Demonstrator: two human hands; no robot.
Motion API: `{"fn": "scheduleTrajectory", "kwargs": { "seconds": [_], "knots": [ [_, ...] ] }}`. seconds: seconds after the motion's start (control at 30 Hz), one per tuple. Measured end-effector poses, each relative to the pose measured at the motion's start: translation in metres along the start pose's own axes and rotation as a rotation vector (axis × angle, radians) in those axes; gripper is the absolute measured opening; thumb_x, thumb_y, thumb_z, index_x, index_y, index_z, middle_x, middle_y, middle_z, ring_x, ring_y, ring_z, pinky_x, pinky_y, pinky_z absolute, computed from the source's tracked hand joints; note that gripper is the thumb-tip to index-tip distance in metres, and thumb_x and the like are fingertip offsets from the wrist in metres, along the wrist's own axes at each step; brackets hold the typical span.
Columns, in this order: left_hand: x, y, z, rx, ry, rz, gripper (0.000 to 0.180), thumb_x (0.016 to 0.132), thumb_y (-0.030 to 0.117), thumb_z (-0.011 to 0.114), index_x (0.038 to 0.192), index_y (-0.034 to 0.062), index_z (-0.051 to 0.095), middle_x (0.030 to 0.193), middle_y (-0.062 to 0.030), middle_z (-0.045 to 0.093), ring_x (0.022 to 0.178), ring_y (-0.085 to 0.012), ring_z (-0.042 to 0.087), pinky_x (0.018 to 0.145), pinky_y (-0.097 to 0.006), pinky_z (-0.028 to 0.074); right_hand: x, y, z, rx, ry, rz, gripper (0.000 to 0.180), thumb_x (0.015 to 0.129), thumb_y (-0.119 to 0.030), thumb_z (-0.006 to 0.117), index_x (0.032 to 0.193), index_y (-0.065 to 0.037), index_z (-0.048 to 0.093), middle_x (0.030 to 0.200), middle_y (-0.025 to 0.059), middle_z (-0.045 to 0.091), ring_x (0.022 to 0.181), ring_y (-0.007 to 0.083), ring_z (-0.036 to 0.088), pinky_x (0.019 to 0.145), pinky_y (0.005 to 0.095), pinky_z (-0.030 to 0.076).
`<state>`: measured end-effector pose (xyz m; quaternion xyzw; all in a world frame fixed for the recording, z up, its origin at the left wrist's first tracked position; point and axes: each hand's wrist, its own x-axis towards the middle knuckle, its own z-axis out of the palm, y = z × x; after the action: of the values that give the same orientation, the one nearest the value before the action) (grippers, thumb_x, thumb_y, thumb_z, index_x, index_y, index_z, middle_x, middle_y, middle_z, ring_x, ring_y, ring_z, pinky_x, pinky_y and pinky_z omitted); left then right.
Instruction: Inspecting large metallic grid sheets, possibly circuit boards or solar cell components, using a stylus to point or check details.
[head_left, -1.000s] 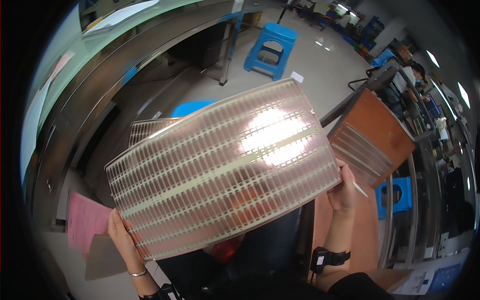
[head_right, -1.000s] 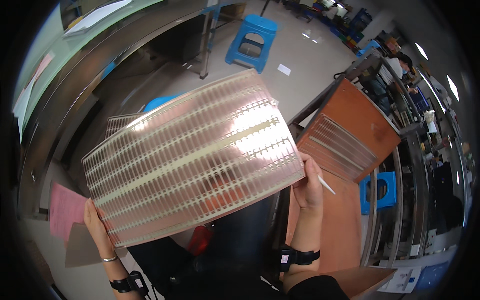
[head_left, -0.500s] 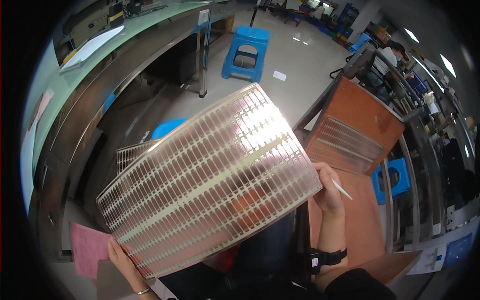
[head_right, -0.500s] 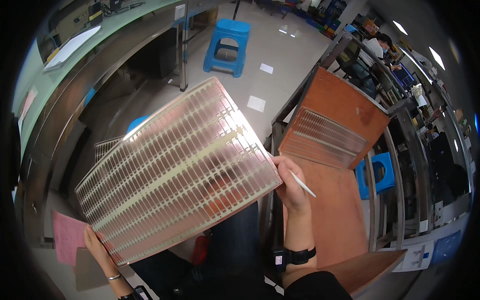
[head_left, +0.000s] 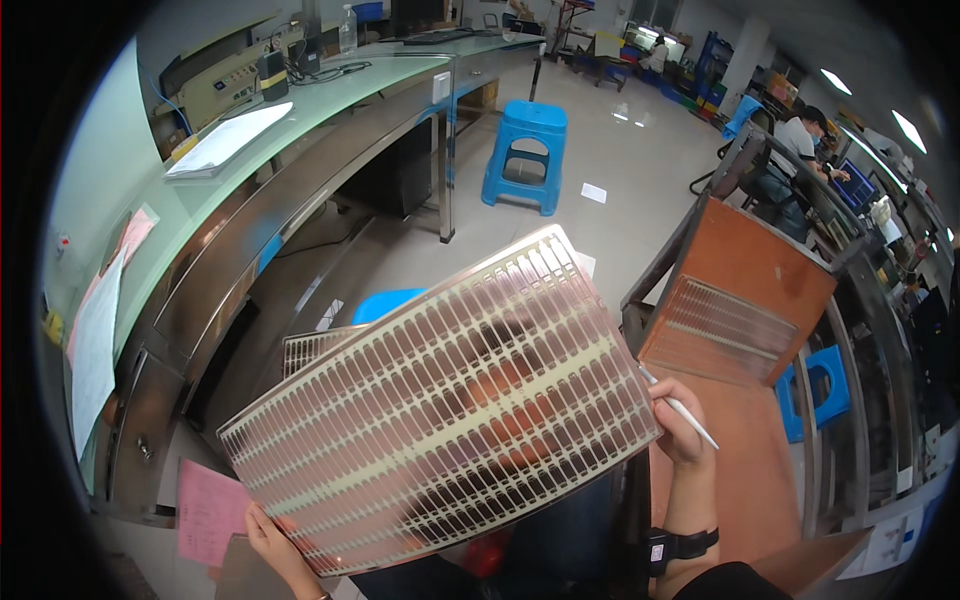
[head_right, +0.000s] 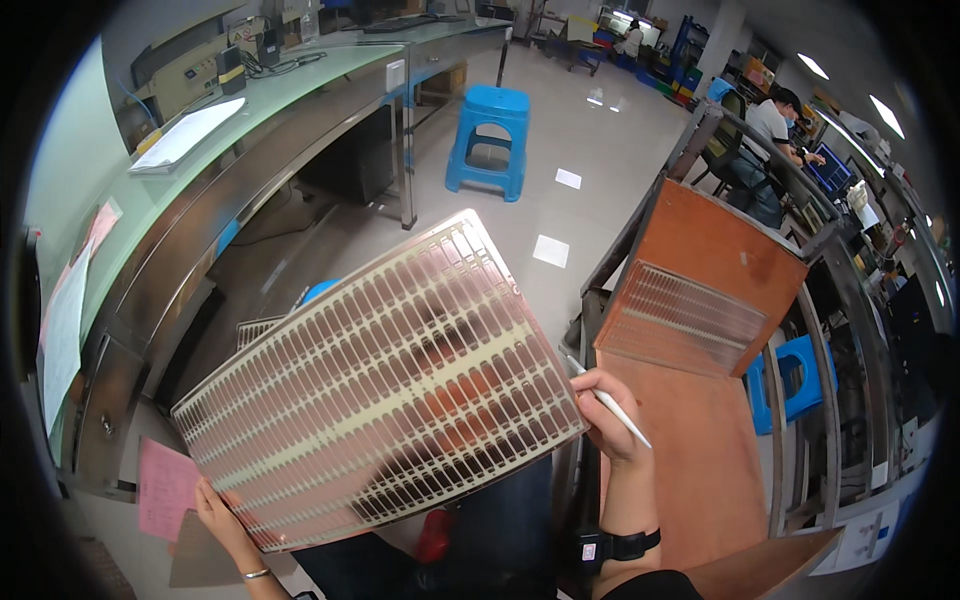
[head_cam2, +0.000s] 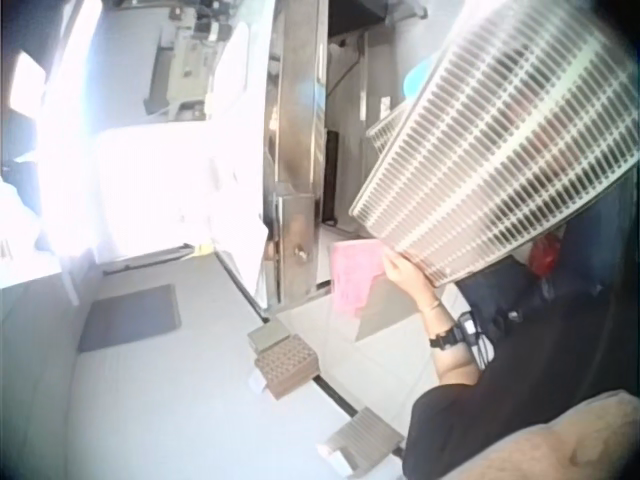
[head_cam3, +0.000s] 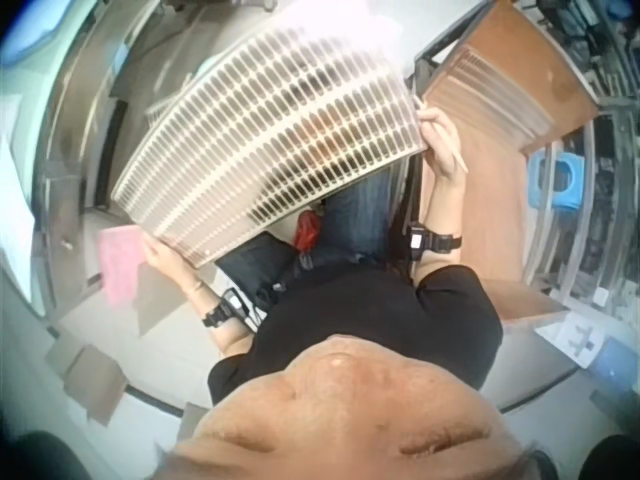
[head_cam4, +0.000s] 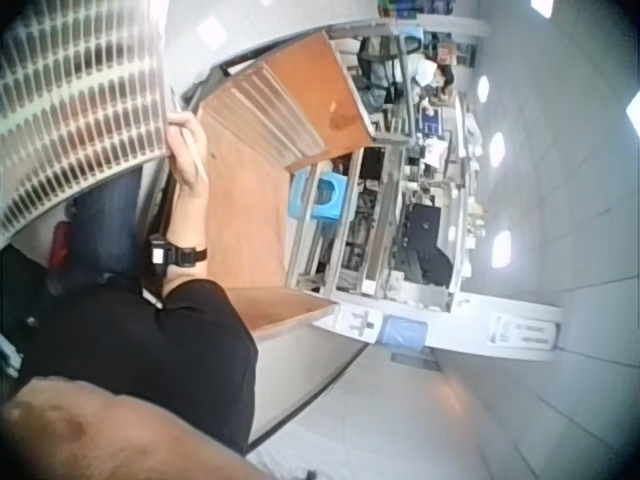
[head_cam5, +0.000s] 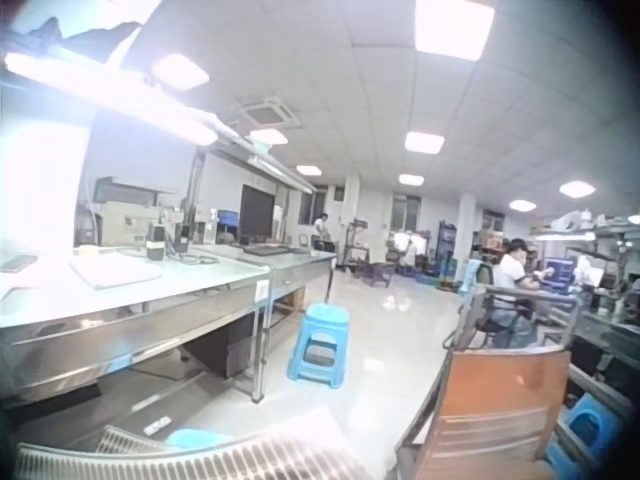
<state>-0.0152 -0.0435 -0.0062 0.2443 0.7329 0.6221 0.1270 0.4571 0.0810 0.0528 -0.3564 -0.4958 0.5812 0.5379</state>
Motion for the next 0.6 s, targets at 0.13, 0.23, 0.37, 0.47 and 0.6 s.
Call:
{"fn": "scheduleTrajectory", "kwargs": {
  "seconds": [0.13,0.23,0.37,0.47,0.6],
  "knots": [
    [0.005,-0.014,-0.017,-0.111,-0.082,-0.05,0.023,0.096,0.027,0.043,0.096,0.0063,0.054,0.063,0.0044,0.046,0.05,-0.002,0.041,0.042,-0.017,0.032,0.004,-0.005,0.002,0.03,-0.011,0.026,0.027,0.086,-0.018,0.059,0.105,0.001,0.053,0.082,0.0004,0.057,0.069,0.0045,0.049,0.061,0.0176,0.039],
    [0.004,-0.004,-0.025,-0.243,-0.072,-0.123,0.021,0.095,0.025,0.046,0.099,0.0063,0.053,0.071,0.003,0.05,0.061,-0.0035,0.048,0.053,-0.017,0.04,0.011,-0.001,-0.005,-0.157,0.077,-0.042,0.028,0.086,-0.019,0.063,0.107,-0.003,0.054,0.085,-0.0015,0.057,0.075,0.0047,0.05,0.065,0.0174,0.04],
    [0.013,0.015,-0.019,-0.61,-0.215,0.114,0.023,0.092,0.027,0.052,0.106,0.0086,0.049,0.103,-0.0067,0.053,0.099,-0.015,0.051,0.084,-0.032,0.045,0.025,0.005,-0.014,-0.244,0.082,-0.294,0.015,0.089,-0.01,0.055,0.103,-0.005,0.053,0.098,0.006,0.057,0.087,0.0143,0.056,0.077,0.0259,0.046],
    [0.048,-0.009,-0.022,-0.412,-0.295,0.495,0.023,0.09,0.023,0.052,0.107,0.0083,0.048,0.116,-0.0131,0.048,0.105,-0.0236,0.051,0.087,-0.037,0.047,0.041,0.013,-0.021,0.3,-0.213,-0.179,0.021,0.091,-0.011,0.049,0.112,-0.007,0.048,0.112,0.0117,0.055,0.107,0.0192,0.053,0.088,0.0329,0.048],
    [0.058,0.01,0.015,-0.575,-0.377,0.432,0.029,0.09,0.017,0.046,0.115,0.0037,0.046,0.129,-0.02,0.04,0.115,-0.0296,0.048,0.095,-0.039,0.046,0.036,0.038,-0.028,0.452,-0.004,-0.227,0.032,0.089,-0.01,0.05,0.12,-0.006,0.045,0.122,0.0153,0.051,0.107,0.0231,0.056,0.089,0.0397,0.051]
  ]
}}
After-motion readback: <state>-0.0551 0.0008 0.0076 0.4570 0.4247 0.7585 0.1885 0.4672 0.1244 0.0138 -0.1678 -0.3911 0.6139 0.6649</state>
